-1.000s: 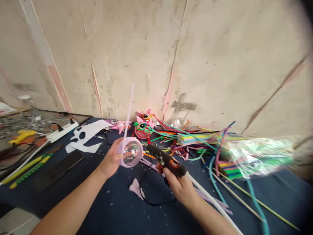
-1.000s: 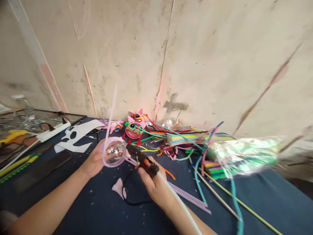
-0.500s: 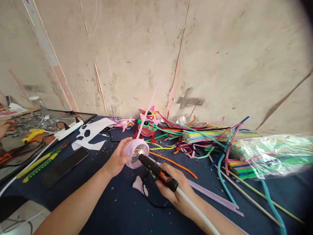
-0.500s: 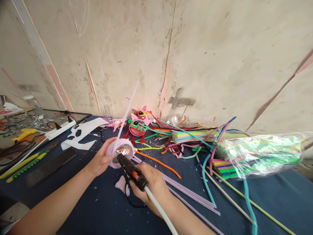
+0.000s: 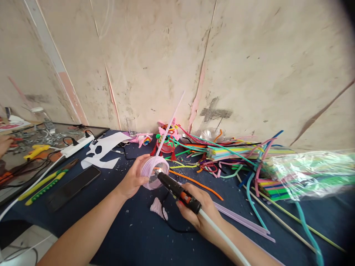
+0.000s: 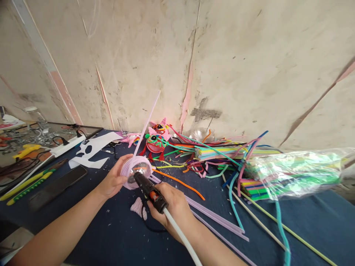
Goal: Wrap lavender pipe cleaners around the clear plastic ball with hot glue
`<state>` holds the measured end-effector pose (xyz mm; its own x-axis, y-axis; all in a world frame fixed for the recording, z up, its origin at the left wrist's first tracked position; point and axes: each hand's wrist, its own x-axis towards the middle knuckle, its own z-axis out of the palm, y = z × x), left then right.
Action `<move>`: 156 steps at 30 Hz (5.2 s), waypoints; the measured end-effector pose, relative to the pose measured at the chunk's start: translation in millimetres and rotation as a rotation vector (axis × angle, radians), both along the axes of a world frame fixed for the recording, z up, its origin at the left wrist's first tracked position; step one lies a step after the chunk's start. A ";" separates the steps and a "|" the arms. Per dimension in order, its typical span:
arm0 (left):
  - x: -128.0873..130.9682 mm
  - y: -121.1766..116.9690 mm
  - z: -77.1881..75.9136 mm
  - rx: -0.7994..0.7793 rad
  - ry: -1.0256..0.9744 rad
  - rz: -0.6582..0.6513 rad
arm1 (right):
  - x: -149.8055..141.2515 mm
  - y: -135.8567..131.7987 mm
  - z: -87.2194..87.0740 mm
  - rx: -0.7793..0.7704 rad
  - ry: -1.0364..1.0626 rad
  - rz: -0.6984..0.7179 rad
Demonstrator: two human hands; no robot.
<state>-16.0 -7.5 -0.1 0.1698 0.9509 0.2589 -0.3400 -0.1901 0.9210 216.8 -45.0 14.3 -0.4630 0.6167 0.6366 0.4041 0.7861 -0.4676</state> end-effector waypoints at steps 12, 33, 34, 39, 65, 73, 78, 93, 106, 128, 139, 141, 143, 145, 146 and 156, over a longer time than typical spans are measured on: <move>-0.9 -0.1 0.1 -0.004 0.006 0.003 | 1.5 0.7 -2.8 0.010 -0.022 -0.012; -2.3 1.3 -1.3 0.019 0.010 -0.017 | -0.9 -2.5 2.2 0.004 0.004 0.006; -2.7 1.2 -1.2 0.016 0.011 -0.014 | -0.2 -1.9 1.1 -0.001 0.001 -0.004; -3.8 1.5 -2.4 0.005 0.013 -0.015 | 3.6 0.4 -2.5 -0.017 0.008 -0.050; -5.8 3.7 -5.2 0.035 0.041 -0.004 | -2.2 3.3 -12.7 0.060 0.088 -0.110; -5.5 3.9 -5.3 0.051 0.045 -0.009 | 0.2 0.9 -4.3 0.033 0.066 -0.060; -5.2 3.6 -5.3 0.050 0.050 -0.023 | 1.9 -0.4 -0.6 -0.032 0.041 -0.089; -7.0 3.9 -6.6 0.044 0.038 -0.016 | 1.3 0.1 -4.2 -0.031 0.081 -0.120; -6.7 2.6 -0.3 -0.014 -0.042 0.020 | 20.7 21.7 -11.6 0.154 -0.019 -0.289; -8.8 6.5 -10.9 0.169 0.114 0.029 | 7.4 15.6 43.3 0.592 -0.187 -0.138; -9.9 5.1 -12.9 0.239 0.175 0.034 | -40.8 38.1 14.7 0.487 -0.158 -0.261; -9.4 4.9 -13.1 0.239 0.176 0.022 | -42.7 39.2 12.0 0.465 -0.112 -0.257; -9.3 4.6 -12.7 0.231 0.179 0.022 | -45.5 40.2 9.8 0.431 -0.061 -0.254; -9.7 4.4 -11.8 0.226 0.187 0.032 | -48.1 41.1 7.6 0.382 -0.012 -0.248; -10.0 4.3 -11.3 0.224 0.191 0.034 | -49.2 41.5 6.6 0.354 0.006 -0.245; -11.1 5.1 -11.2 0.231 0.231 0.016 | -50.5 40.1 5.5 0.040 0.140 -0.172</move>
<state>-27.1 -2.4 -11.3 0.2349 0.8745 0.4243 -0.1229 -0.4063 0.9054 166.3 -4.9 19.8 -0.2581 0.6522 0.7127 0.4670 0.7300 -0.4990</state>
